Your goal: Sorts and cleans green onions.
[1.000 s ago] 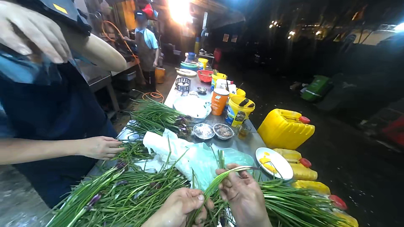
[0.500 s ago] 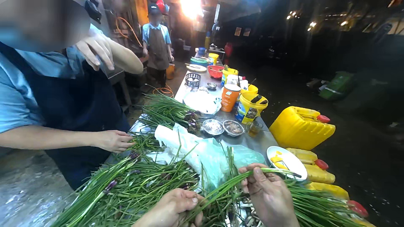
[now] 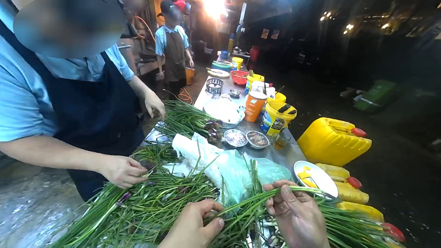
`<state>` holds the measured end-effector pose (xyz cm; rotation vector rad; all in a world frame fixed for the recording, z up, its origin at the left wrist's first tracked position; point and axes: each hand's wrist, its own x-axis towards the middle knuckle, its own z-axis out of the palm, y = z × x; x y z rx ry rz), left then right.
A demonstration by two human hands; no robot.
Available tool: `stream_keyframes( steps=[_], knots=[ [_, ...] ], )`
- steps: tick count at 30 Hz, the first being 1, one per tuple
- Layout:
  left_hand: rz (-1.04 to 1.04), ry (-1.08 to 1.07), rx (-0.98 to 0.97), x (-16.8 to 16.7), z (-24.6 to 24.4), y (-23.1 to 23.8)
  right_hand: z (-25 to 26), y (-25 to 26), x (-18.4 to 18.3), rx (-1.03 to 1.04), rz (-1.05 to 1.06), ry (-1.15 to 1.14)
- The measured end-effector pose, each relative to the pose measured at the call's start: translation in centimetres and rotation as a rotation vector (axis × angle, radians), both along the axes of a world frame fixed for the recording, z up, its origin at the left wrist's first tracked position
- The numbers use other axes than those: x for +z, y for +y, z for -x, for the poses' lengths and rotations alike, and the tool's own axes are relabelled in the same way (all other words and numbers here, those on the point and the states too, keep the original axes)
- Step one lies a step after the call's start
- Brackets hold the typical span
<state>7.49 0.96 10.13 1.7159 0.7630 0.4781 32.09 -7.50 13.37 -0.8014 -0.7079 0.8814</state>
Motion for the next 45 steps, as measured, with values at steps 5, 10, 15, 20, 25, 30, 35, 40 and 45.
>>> stream_keyframes(
  steps=[5,10,15,20,25,30,35,40,45],
  knots=[
    [-0.619,0.062,0.142,-1.1,-0.5,-0.6,0.6,-0.2,0.3,-0.019,-0.004,-0.036],
    [-0.980,0.207,0.192,-0.4,-0.8,-0.9,0.9,-0.6,0.4,-0.066,-0.005,-0.106],
    [-0.629,0.088,0.373,-0.3,-2.0,-1.1,2.3,-0.8,0.2,-0.122,-0.027,-0.155],
    [0.263,-0.412,0.824,0.6,-3.4,0.7,3.9,-0.7,-0.2,-0.237,-0.033,-0.074],
    [-0.384,0.315,0.466,-1.2,1.1,3.4,2.4,-0.9,0.0,-0.238,-0.008,-0.003],
    [-0.417,0.160,0.334,-1.2,1.9,3.2,1.9,-0.8,0.3,-0.240,0.019,0.032],
    [0.076,-0.104,-0.107,-0.5,1.0,1.8,1.9,-0.2,0.4,-0.247,0.013,0.038],
    [0.550,-0.326,-0.120,-1.6,0.0,0.2,1.8,0.2,0.5,-0.301,0.000,0.040],
    [0.497,-0.270,-0.136,-2.4,0.5,-0.1,1.4,0.2,0.5,-0.345,-0.006,0.024]
  ],
)
